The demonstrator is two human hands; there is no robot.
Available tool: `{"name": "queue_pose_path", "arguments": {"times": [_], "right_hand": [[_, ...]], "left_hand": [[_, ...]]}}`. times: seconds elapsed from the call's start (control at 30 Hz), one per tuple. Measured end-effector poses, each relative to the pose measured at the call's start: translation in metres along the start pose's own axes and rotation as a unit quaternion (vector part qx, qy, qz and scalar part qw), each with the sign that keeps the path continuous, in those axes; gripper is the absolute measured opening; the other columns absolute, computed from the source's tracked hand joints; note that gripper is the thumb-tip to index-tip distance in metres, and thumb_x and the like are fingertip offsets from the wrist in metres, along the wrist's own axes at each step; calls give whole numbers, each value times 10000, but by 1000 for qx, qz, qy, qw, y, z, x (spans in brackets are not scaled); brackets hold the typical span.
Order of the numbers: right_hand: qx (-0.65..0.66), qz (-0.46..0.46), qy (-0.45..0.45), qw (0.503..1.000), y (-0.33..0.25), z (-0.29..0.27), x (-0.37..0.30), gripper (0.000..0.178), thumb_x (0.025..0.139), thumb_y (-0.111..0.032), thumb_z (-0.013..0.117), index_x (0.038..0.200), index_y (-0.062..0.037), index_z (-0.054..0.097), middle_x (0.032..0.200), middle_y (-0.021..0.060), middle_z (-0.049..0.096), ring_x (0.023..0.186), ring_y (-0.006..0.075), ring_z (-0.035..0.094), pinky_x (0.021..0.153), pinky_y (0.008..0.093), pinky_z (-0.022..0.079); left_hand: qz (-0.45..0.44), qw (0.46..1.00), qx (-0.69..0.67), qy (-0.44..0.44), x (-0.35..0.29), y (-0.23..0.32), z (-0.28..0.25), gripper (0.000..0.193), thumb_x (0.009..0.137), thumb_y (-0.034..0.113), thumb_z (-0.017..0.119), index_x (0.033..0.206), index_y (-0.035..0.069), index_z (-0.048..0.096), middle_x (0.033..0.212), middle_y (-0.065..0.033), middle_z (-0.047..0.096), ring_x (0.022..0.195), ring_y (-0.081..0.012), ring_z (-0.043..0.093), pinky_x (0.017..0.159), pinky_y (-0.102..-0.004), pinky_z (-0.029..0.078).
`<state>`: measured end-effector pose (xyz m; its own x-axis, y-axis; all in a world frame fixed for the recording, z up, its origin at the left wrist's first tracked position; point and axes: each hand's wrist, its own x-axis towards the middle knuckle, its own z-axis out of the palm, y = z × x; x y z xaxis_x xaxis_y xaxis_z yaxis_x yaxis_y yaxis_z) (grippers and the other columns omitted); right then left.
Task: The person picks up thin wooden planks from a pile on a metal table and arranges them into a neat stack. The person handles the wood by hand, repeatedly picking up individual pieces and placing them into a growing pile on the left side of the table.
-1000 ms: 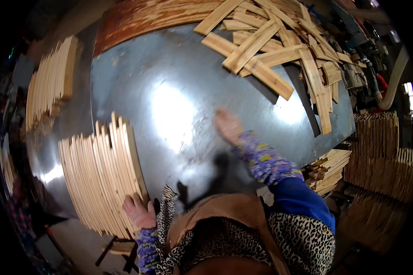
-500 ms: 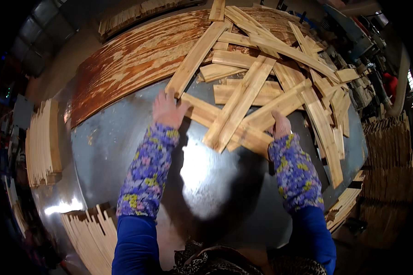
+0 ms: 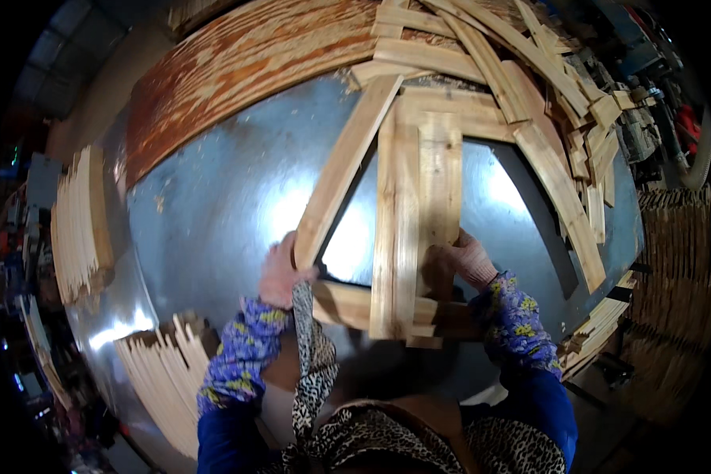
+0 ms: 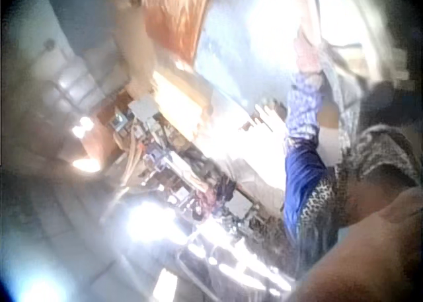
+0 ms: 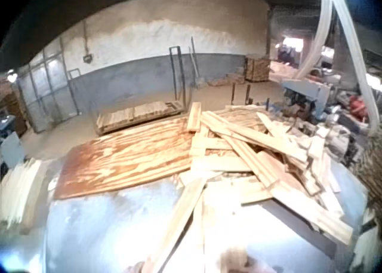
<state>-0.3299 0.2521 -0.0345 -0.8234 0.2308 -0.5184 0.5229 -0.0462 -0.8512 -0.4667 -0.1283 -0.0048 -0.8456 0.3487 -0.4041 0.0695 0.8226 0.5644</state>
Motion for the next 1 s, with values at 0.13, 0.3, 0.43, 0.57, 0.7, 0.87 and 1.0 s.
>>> {"name": "queue_pose_path", "arguments": {"times": [0.13,0.3,0.43,0.57,0.7,0.87,1.0], "right_hand": [[100,-15,61,993,7,-3,-29,561,1025,-229,743,1527,-59,561,1283,162,761,1152,263,743,969,387,617],[-522,-29,106,846,-142,61,-78,568,958,-380,695,1403,-38,609,1125,252,778,1042,380,770,921,451,621],[-559,-233,-118,787,-59,166,-115,461,1050,-350,613,1394,-44,611,1125,244,759,1009,392,769,916,493,629],[-525,-227,-182,800,51,242,-185,700,1005,-468,669,1572,-90,513,1441,302,616,1326,441,630,1139,546,507],[-611,-177,54,770,91,218,-221,915,909,-447,768,1648,-51,400,1642,277,464,1515,466,431,1285,522,353],[-421,-178,73,886,95,212,-202,1007,853,-324,791,1700,-61,315,1604,302,514,1465,493,491,1239,472,425],[-197,-116,-166,959,59,291,-238,908,917,-269,677,1706,-42,290,1484,348,599,1346,458,620,1163,467,494]], "left_hand": [[-22,929,-368,41,-151,-8,21,545,957,285,761,1400,5,613,1141,-193,724,1023,-365,718,923,-483,595],[-4,916,-380,125,-238,-44,58,518,976,107,697,1470,11,571,1164,-131,730,1013,-260,721,913,-379,614],[-76,904,-422,1,-266,25,44,690,910,153,749,1535,-13,506,1234,-155,717,1094,-234,721,957,-368,602],[-185,927,-317,72,-270,0,90,682,914,212,770,1497,-59,542,1256,-179,733,1095,-269,720,1002,-396,574],[-87,832,-541,83,-265,-87,131,570,979,156,654,1511,-31,569,1303,-138,723,1107,-268,712,1025,-412,568],[-234,668,-698,112,-327,-80,111,607,1065,440,638,1447,-32,647,1225,-125,754,1104,-249,717,1005,-389,578],[-339,707,-615,84,-374,-165,151,770,1048,645,621,1380,-44,700,1161,-155,774,1123,-279,716,1026,-409,555]]}}
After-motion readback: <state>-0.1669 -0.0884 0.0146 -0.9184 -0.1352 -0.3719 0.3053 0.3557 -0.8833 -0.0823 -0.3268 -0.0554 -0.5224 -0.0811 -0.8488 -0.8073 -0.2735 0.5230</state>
